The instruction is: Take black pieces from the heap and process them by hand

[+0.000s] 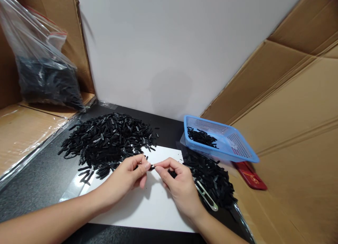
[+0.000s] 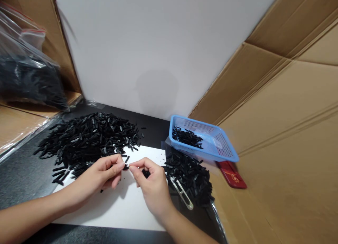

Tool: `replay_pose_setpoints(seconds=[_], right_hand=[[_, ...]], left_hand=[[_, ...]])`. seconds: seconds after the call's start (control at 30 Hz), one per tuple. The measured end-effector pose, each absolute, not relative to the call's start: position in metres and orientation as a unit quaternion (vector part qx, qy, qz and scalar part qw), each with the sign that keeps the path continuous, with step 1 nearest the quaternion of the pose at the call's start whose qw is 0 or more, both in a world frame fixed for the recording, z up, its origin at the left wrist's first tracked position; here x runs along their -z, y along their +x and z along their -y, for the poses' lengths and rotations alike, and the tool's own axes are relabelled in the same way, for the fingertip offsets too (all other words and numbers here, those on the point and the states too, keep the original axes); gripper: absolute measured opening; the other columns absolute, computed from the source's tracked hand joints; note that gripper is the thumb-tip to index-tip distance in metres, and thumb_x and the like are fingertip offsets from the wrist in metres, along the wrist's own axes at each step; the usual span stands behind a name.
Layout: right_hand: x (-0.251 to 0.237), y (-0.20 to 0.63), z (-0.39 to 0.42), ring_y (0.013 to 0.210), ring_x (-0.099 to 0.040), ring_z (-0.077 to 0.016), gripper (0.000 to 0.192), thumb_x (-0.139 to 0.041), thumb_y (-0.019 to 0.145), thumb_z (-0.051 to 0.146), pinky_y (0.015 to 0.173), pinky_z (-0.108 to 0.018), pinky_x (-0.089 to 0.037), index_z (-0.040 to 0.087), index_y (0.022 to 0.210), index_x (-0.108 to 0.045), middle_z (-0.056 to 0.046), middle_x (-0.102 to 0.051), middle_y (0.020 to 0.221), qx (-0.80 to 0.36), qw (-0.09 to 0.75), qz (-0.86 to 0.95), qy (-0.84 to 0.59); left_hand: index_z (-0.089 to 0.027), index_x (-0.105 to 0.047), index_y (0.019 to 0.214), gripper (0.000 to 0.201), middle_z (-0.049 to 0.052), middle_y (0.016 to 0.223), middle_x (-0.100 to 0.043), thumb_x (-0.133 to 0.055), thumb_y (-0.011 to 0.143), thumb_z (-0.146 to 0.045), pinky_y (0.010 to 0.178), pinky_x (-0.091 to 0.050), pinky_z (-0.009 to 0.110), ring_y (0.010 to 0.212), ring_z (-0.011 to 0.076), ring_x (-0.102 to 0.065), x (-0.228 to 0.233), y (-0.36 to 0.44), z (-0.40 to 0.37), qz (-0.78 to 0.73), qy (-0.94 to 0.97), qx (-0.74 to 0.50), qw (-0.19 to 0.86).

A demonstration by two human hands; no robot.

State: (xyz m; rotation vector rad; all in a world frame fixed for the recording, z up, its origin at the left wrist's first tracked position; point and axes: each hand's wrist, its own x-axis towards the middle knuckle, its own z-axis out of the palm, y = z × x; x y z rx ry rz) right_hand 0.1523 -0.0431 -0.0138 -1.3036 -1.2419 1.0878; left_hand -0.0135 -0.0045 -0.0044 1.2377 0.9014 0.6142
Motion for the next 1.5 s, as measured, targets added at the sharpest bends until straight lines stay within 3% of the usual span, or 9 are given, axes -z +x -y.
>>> replay_pose_setpoints(seconds=[0.3,0.47,0.57,0.77,1.0,1.17,1.5], right_hand=[[0.0182,0.1531,0.042,0.043,-0.032,-0.0054,0.029,-0.073,0.078,0.042,0.04,-0.018,-0.02,0.015,0.072,-0.063,0.007,-0.045,0.047,-0.522,0.533,0.419,-0.518],[0.0154,0.1527,0.0401,0.039,-0.025,-0.0034,0.033,-0.076,0.074,0.045,0.037,-0.018,-0.014,0.016,0.072,-0.061,0.009,-0.044,0.045,-0.563,0.526,0.38,-0.512],[0.0139,0.152,0.0403,0.038,-0.023,-0.0033,0.035,-0.078,0.071,0.046,0.036,-0.017,-0.012,0.015,0.074,-0.063,0.009,-0.044,0.045,-0.566,0.527,0.369,-0.515],[0.0165,0.152,0.0411,0.042,-0.035,-0.0065,0.028,-0.076,0.074,0.041,0.04,-0.019,-0.022,0.015,0.079,-0.069,0.006,-0.048,0.048,-0.514,0.542,0.406,-0.527],[0.0128,0.1549,0.0434,0.049,-0.044,-0.0107,0.017,-0.07,0.079,0.035,0.047,-0.024,-0.033,0.018,0.082,-0.072,0.005,-0.052,0.055,-0.428,0.522,0.504,-0.539],[0.0149,0.1546,0.0437,0.046,-0.041,-0.0095,0.024,-0.072,0.078,0.036,0.045,-0.023,-0.03,0.018,0.095,-0.072,0.007,-0.047,0.052,-0.446,0.526,0.483,-0.54],[0.0159,0.1531,0.043,0.046,-0.039,-0.0093,0.019,-0.073,0.077,0.037,0.04,-0.022,-0.027,0.018,0.08,-0.074,0.005,-0.048,0.054,-0.466,0.544,0.459,-0.526]], left_hand=[[-0.02,-0.046,0.074,0.03,-0.006,0.049,-0.056,-0.055,0.09,-0.043,0.042,-0.009,0.023,0.041,0.0058,-0.018,-0.0004,-0.0127,0.0053,-0.397,0.438,-0.287,0.754],[-0.02,-0.054,0.096,0.016,-0.005,0.05,-0.059,-0.052,0.092,-0.036,0.043,-0.008,0.023,0.039,0.0057,-0.016,-0.0015,-0.0135,0.0065,-0.37,0.422,-0.267,0.783],[-0.018,-0.056,0.088,0.021,-0.005,0.05,-0.059,-0.053,0.093,-0.039,0.043,-0.007,0.023,0.039,0.0048,-0.014,-0.0023,-0.0129,0.0064,-0.367,0.421,-0.261,0.787],[-0.018,-0.052,0.081,0.03,-0.005,0.049,-0.058,-0.051,0.094,-0.045,0.043,-0.009,0.023,0.038,0.0048,-0.014,-0.0033,-0.0122,0.0088,-0.359,0.423,-0.253,0.793],[-0.02,-0.052,0.084,0.024,-0.007,0.047,-0.057,-0.056,0.092,-0.043,0.042,-0.009,0.022,0.039,0.0056,-0.016,-0.0015,-0.0127,0.0095,-0.348,0.461,-0.258,0.774],[-0.022,-0.052,0.086,0.023,-0.009,0.045,-0.055,-0.056,0.091,-0.044,0.042,-0.015,0.021,0.041,0.007,-0.023,0.0003,-0.013,0.0065,-0.359,0.507,-0.284,0.73],[-0.019,-0.058,0.093,0.026,-0.008,0.052,-0.05,-0.054,0.09,-0.045,0.045,-0.018,0.023,0.045,0.0082,-0.028,-0.0018,-0.014,0.0083,-0.371,0.534,-0.294,0.7]])
